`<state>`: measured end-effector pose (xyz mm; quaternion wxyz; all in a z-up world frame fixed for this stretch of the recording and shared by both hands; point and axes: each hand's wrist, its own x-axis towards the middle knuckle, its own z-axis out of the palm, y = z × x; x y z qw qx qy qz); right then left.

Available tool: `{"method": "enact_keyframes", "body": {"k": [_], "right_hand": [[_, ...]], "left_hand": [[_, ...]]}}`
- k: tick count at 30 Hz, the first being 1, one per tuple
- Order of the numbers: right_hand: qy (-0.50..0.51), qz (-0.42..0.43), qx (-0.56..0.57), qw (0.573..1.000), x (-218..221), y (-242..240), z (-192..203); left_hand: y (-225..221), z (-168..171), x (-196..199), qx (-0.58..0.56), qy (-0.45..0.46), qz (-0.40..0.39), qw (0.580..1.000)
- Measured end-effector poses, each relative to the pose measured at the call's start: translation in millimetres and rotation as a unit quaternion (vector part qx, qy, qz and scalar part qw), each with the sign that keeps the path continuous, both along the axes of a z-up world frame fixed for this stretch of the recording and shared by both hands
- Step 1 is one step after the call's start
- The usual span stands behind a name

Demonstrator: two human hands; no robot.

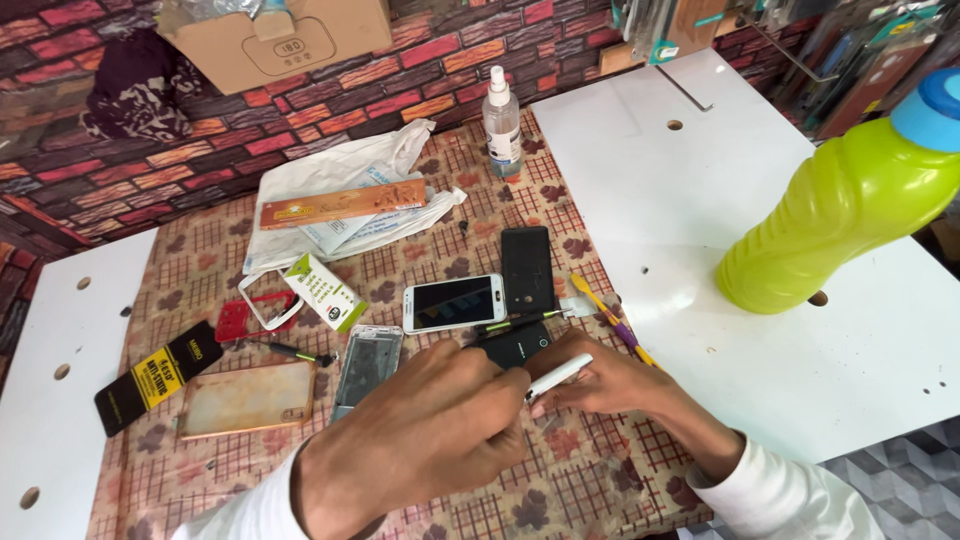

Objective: The person handles a black smartphone, then picks up a white smartphone with a cracked screen. They use a prying tool to separate the screen from the frame, working along the edges to detach it.

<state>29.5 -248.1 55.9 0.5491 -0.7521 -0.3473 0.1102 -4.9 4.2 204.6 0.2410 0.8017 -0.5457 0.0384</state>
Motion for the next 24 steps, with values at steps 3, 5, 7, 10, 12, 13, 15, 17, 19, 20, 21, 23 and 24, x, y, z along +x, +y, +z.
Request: {"method": "enact_keyframes", "body": {"k": [3, 5, 7, 10, 12, 13, 15, 17, 19, 20, 21, 23, 24], "right_hand": [[0.060, -0.028, 0.036, 0.997, 1.3, 5.1, -3.9], [0.067, -0.055, 0.070, 0.994, -0.3, 9.1, -9.0], [0.027, -0.092, 0.098, 0.991, -1.0, 11.9, -12.0], [-0.046, -0.111, 0.119, 0.986, -2.0, 11.6, -24.0], [0.019, -0.081, 0.166, 0.983, 0.8, 10.7, -37.7], [0.049, -0.065, 0.189, 0.979, 3.9, 9.8, -45.0], [0.084, -0.049, 0.223, 0.970, 9.7, 8.4, -61.6], [0.145, -0.032, 0.265, 0.953, 13.7, 7.9, -79.5], [0.232, -0.012, 0.310, 0.922, 14.6, 9.1, -97.5], [0.240, -0.013, 0.310, 0.920, 14.0, 11.0, -106.0], [0.250, -0.016, 0.311, 0.917, 12.0, 13.3, -113.3], [0.254, 0.008, 0.340, 0.905, 8.7, 17.9, -119.3], [0.249, 0.033, 0.367, 0.895, 8.3, 20.8, -116.7]], "left_hand": [[-9.6, 12.4, 3.6, 0.027, -0.013, 0.035, 0.999], [-14.5, 17.3, 7.4, 0.152, 0.027, 0.124, 0.980], [-13.0, 22.7, 6.7, 0.059, 0.015, 0.110, 0.992], [-8.3, 21.0, 7.2, 0.036, 0.057, 0.115, 0.991], [-2.5, 11.5, 7.7, 0.039, 0.146, 0.133, 0.980], [-0.2, 5.2, 8.8, 0.029, 0.206, 0.143, 0.968], [2.0, -10.7, 12.4, -0.050, 0.249, 0.091, 0.963], [1.2, -28.3, 17.9, -0.185, 0.205, -0.035, 0.960], [-4.7, -50.6, 22.2, -0.275, 0.073, -0.049, 0.958], [-10.1, -62.4, 23.6, -0.317, 0.006, -0.055, 0.947], [-19.2, -74.5, 25.0, -0.341, 0.005, -0.058, 0.938], [-39.3, -95.1, 25.4, -0.391, 0.001, -0.065, 0.918], [-45.8, -103.2, 23.7, -0.412, 0.002, -0.064, 0.909]]}}
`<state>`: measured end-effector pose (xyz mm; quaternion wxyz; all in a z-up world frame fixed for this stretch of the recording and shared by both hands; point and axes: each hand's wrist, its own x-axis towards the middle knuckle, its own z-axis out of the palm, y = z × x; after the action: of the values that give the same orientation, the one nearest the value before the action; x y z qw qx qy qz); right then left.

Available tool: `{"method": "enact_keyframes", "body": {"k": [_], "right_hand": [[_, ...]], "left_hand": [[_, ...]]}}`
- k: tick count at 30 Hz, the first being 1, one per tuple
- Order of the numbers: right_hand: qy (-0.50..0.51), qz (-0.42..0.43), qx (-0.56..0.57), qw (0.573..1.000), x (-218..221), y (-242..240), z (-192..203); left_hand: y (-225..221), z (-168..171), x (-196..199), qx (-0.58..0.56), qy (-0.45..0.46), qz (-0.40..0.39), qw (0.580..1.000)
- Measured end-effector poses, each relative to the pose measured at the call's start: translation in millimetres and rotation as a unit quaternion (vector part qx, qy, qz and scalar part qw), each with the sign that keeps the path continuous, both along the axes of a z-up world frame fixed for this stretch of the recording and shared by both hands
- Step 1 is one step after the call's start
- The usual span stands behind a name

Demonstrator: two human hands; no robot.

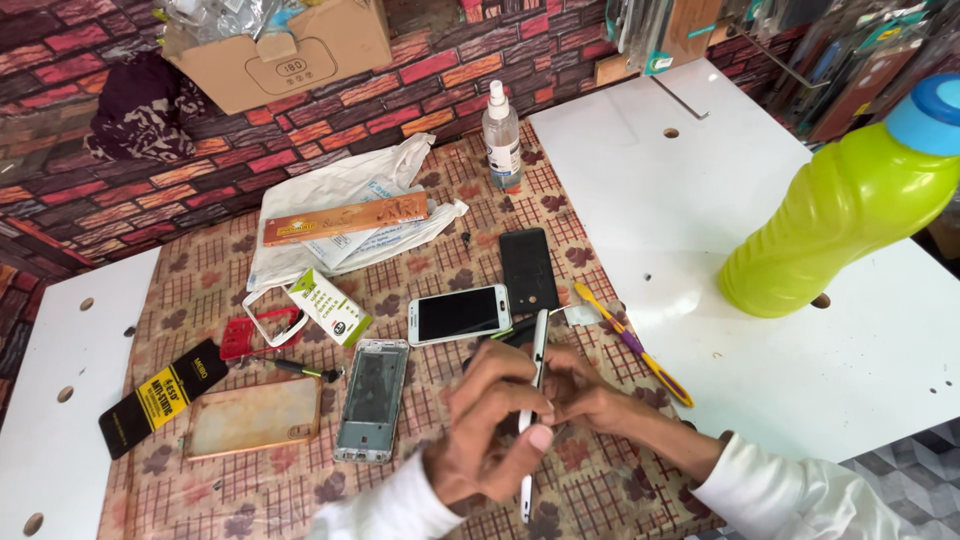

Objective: The person handles a black smartphone, then picks up a white smartphone with a cracked screen. They use a prying tool to separate the screen from the frame, working along the edges to detach it.

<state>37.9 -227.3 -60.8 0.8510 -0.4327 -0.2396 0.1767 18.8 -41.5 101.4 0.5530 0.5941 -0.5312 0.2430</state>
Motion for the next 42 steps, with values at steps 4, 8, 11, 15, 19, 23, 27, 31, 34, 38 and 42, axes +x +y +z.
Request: {"method": "enact_keyframes", "body": {"k": [4, 8, 11, 15, 19, 23, 27, 31, 34, 38, 42], "right_hand": [[-0.061, -0.040, -0.034, 0.997, -12.1, 4.8, 41.1], [-0.268, -0.288, -0.128, 0.910, -44.9, 4.9, 103.1], [-0.353, -0.386, -0.149, 0.839, -78.8, 5.1, 122.1], [-0.362, -0.490, -0.078, 0.789, -90.7, 31.6, 95.6], [-0.382, -0.574, -0.052, 0.723, -84.8, 48.4, 88.2], [-0.357, -0.617, -0.035, 0.701, -93.2, 63.8, 121.5], [-0.288, -0.701, 0.013, 0.653, -92.7, 93.5, 133.4], [-0.306, -0.717, 0.022, 0.626, -91.1, 96.4, 93.7], [-0.328, -0.662, 0.060, 0.672, -97.1, 87.7, 53.0], [-0.159, -0.609, 0.212, 0.748, -104.5, 97.8, 32.9], [-0.191, -0.711, -0.013, 0.677, -103.7, 104.6, 41.9]], "left_hand": [[-12.0, -20.4, -5.8, -0.042, 0.001, 0.007, 0.999], [-9.9, -23.3, 1.7, -0.035, 0.023, 0.029, 0.999], [-20.4, -23.4, 5.6, -0.076, -0.018, 0.021, 0.997], [-32.1, -26.2, -7.4, -0.077, -0.061, -0.003, 0.995], [-28.4, -22.1, -17.9, -0.051, -0.081, -0.033, 0.995], [-18.5, -21.8, -22.6, 0.012, -0.115, -0.049, 0.992], [-22.8, -30.7, -29.1, 0.007, -0.113, -0.046, 0.992], [-24.8, -40.7, -34.5, 0.009, -0.109, -0.052, 0.993], [-23.7, -43.7, -33.9, 0.007, -0.109, -0.048, 0.993], [-23.4, -49.2, -33.1, 0.008, -0.103, -0.047, 0.993], [-20.3, -56.6, -35.2, 0.009, -0.092, -0.041, 0.995]]}}
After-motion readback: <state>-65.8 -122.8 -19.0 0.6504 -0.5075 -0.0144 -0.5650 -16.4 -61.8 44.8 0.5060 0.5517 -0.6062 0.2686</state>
